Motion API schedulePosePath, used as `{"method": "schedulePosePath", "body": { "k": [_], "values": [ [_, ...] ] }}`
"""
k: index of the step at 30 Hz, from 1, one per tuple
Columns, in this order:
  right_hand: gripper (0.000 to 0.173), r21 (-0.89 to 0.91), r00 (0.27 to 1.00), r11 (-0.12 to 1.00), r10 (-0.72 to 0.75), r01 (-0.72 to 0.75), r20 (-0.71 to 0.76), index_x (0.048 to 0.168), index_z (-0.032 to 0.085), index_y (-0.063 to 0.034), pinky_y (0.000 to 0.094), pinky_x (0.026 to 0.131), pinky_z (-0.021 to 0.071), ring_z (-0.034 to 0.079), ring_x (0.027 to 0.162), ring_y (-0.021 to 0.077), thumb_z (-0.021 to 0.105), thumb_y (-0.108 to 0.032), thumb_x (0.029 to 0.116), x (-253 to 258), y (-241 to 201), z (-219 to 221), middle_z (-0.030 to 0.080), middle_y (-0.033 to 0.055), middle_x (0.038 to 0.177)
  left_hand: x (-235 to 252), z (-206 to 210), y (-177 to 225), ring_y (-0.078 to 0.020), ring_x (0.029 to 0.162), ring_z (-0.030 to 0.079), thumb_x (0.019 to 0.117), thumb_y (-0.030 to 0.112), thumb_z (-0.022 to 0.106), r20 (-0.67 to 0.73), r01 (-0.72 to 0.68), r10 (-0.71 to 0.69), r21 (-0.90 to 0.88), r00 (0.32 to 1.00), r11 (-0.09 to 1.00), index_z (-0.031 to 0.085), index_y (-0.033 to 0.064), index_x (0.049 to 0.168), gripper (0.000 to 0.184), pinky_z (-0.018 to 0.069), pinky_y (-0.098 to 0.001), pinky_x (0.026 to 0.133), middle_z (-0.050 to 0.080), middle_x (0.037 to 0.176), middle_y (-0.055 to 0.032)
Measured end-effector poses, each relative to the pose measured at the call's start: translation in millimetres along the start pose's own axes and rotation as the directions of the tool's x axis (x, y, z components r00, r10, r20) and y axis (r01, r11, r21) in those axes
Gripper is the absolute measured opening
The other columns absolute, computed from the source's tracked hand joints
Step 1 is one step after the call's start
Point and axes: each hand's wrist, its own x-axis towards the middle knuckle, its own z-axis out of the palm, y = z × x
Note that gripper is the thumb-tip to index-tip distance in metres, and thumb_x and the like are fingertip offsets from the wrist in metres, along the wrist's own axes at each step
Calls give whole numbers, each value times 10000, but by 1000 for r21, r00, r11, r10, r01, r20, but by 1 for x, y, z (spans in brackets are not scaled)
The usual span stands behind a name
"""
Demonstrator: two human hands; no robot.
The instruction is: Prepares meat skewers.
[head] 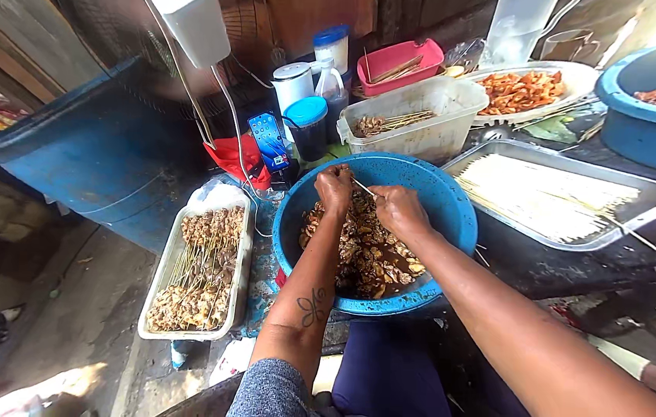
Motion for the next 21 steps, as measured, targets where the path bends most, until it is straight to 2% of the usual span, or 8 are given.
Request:
{"method": "schedulePosePath", "body": {
  "k": [4, 7, 10, 12, 14, 17, 19, 21],
  "values": [
    [350, 101, 998, 995, 15, -8, -64, 1316, 704, -33, 613, 1016, 480, 657, 1189, 445, 444, -48, 1082, 7, -1, -1, 708, 261, 1218, -13, 11, 14, -205, 800, 703, 1014, 70, 592, 69, -63, 63, 2, 996, 998, 718, -23, 1069, 166, 576, -413, 796, 735, 897, -128],
    [346, 148, 992, 987, 72, -56, -104, 1316, 707, -38, 602, 1047, 464, 641, 1226, 429, 454, -53, 1081, 10, 4, -8, 696, 254, 1259, -15, 13, 16, -240, 876, 709, 983, 36, 625, 213, -112, 114, -24, 970, 993, 687, -44, 1164, 207, 591, -424, 834, 723, 1014, -178],
    [352, 141, 985, 980, 151, -138, -86, 1345, 690, -54, 618, 1057, 455, 615, 1263, 437, 458, -60, 1081, 9, 11, -18, 673, 254, 1306, -13, 3, 12, -324, 1048, 671, 946, 95, 682, 412, -139, 1, 306, 911, 942, 637, -38, 1246, 331, 540, -509, 922, 690, 1140, -214],
    [356, 155, 983, 975, 171, -160, -66, 1350, 690, -64, 622, 1062, 451, 606, 1278, 428, 458, -69, 1080, 8, 14, -19, 669, 243, 1321, -9, 2, -1, -411, 1164, 632, 942, 172, 699, 505, -193, -161, 576, 848, 794, 713, -2, 1141, 265, 505, -623, 970, 661, 1214, -250],
    [350, 167, 984, 973, 171, -162, -41, 1349, 688, -61, 629, 1057, 450, 600, 1282, 431, 458, -79, 1086, 5, 14, -19, 661, 244, 1331, -3, -3, -14, -424, 1149, 633, 965, 184, 679, 516, -160, -236, 610, 824, 776, 723, -13, 1094, 240, 498, -644, 961, 659, 1203, -263],
    [345, 171, 988, 974, 152, -146, -25, 1333, 702, -72, 637, 1046, 453, 608, 1266, 436, 463, -70, 1085, 3, 14, -19, 670, 246, 1311, 5, -15, -25, -228, 840, 641, 991, 104, 648, 455, 114, -190, 188, 870, 975, 674, -74, 1079, 200, 545, -411, 807, 678, 946, -171],
    [348, 160, 990, 977, 142, -140, -2, 1336, 704, -83, 647, 1033, 455, 616, 1252, 444, 460, -70, 1088, 3, 14, -19, 680, 242, 1298, 5, -18, -23, -124, 651, 591, 1011, 42, 589, 425, 347, -246, -178, 871, 921, 637, -68, 1098, 148, 542, -283, 639, 628, 811, -86],
    [348, 146, 992, 981, 125, -128, 33, 1344, 698, -85, 643, 1055, 445, 602, 1276, 442, 457, -77, 1094, 2, 13, -18, 673, 237, 1318, 5, -20, -20, -119, 595, 593, 1030, 30, 532, 411, 465, -313, -352, 856, 812, 621, -40, 1125, 148, 539, -265, 564, 630, 790, -70]
  ]
}}
